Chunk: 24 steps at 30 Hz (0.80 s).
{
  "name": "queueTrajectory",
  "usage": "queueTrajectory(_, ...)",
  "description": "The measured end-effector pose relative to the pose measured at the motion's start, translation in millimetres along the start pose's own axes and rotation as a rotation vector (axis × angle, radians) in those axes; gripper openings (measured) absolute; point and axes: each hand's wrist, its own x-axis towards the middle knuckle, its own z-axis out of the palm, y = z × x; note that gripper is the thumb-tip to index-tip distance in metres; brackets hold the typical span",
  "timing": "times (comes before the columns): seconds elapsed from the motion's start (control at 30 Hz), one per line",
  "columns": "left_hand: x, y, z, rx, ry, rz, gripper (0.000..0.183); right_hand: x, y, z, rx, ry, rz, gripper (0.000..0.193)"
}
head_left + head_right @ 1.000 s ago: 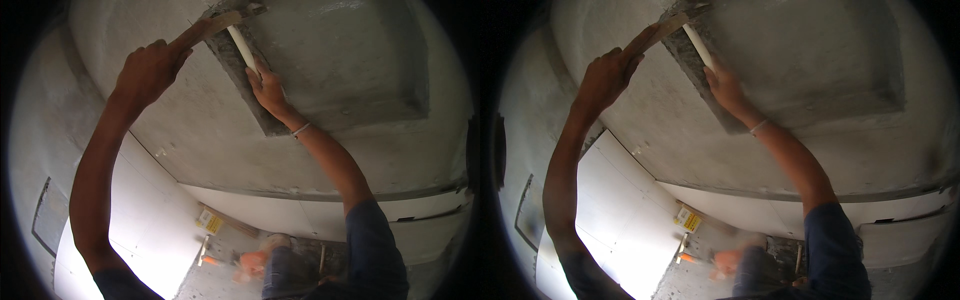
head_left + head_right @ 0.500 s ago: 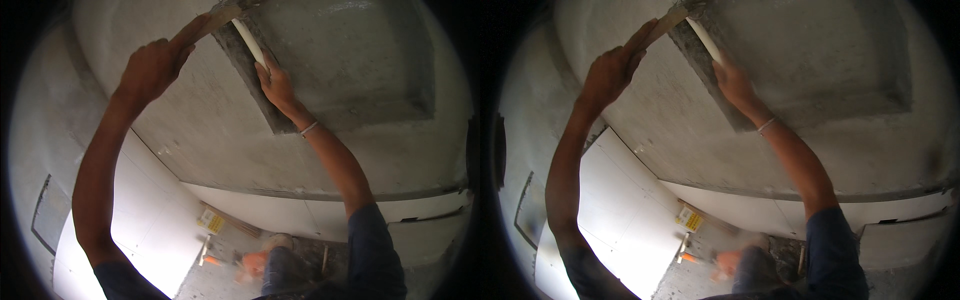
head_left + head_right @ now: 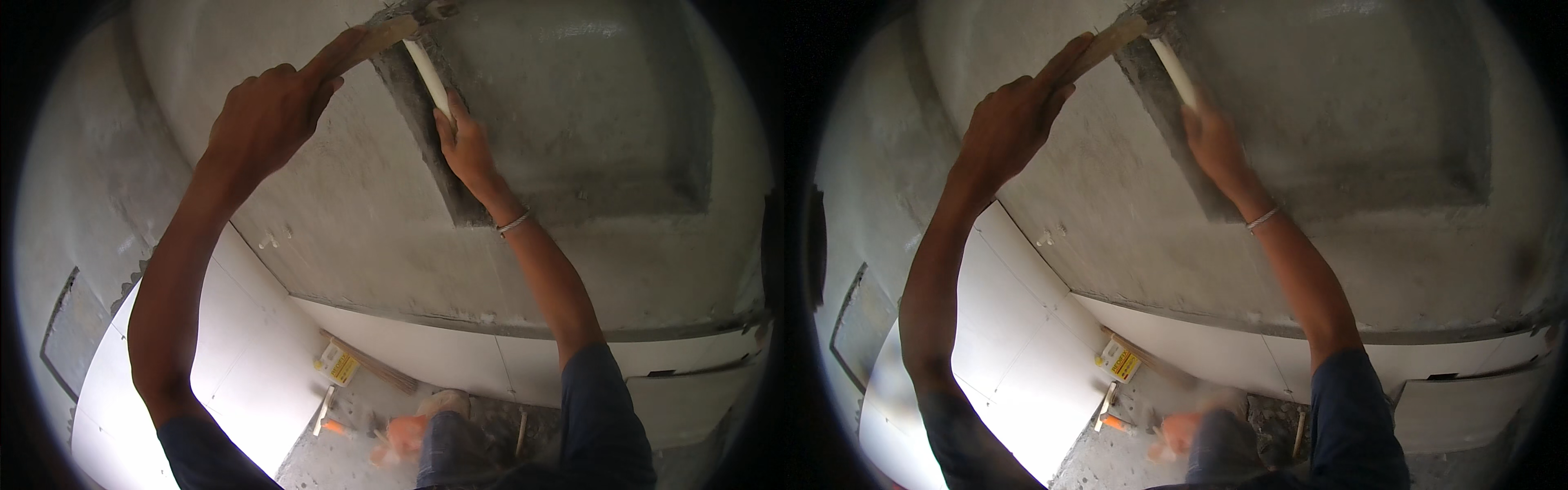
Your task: The person uses a hammer and a chisel to chip away at a rectangular section of a concrete wall. They repeatedly strike the chisel to remove material and create a recessed area. Another person is visible in the background working on the floor.
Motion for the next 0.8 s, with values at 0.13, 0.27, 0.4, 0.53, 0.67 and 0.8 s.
queueTrajectory(0.13,-15,0,-2,-0.246,0.477,0.190,0.059,-1,-3,-1,-0.091,0.051,-0.075,0.042)
queueTrajectory(0.27,-11,-8,16,-0.275,0.473,0.206,0.058,-1,-13,-4,-0.074,-0.005,-0.028,0.042)
queueTrajectory(0.4,-6,-15,20,-0.042,0.055,-0.016,0.058,8,1,-7,-0.149,-0.013,-0.064,0.041)
queueTrajectory(0.53,-19,-19,14,-0.209,0.443,0.101,0.058,10,3,-14,-0.161,-0.061,-0.050,0.041)
queueTrajectory(0.67,-16,-14,21,-0.448,0.697,0.241,0.059,15,1,-18,-0.206,-0.047,-0.091,0.041)
queueTrajectory(0.8,-8,-27,66,-0.165,0.213,-0.031,0.054,21,-10,-26,-0.329,-0.136,-0.108,0.040)
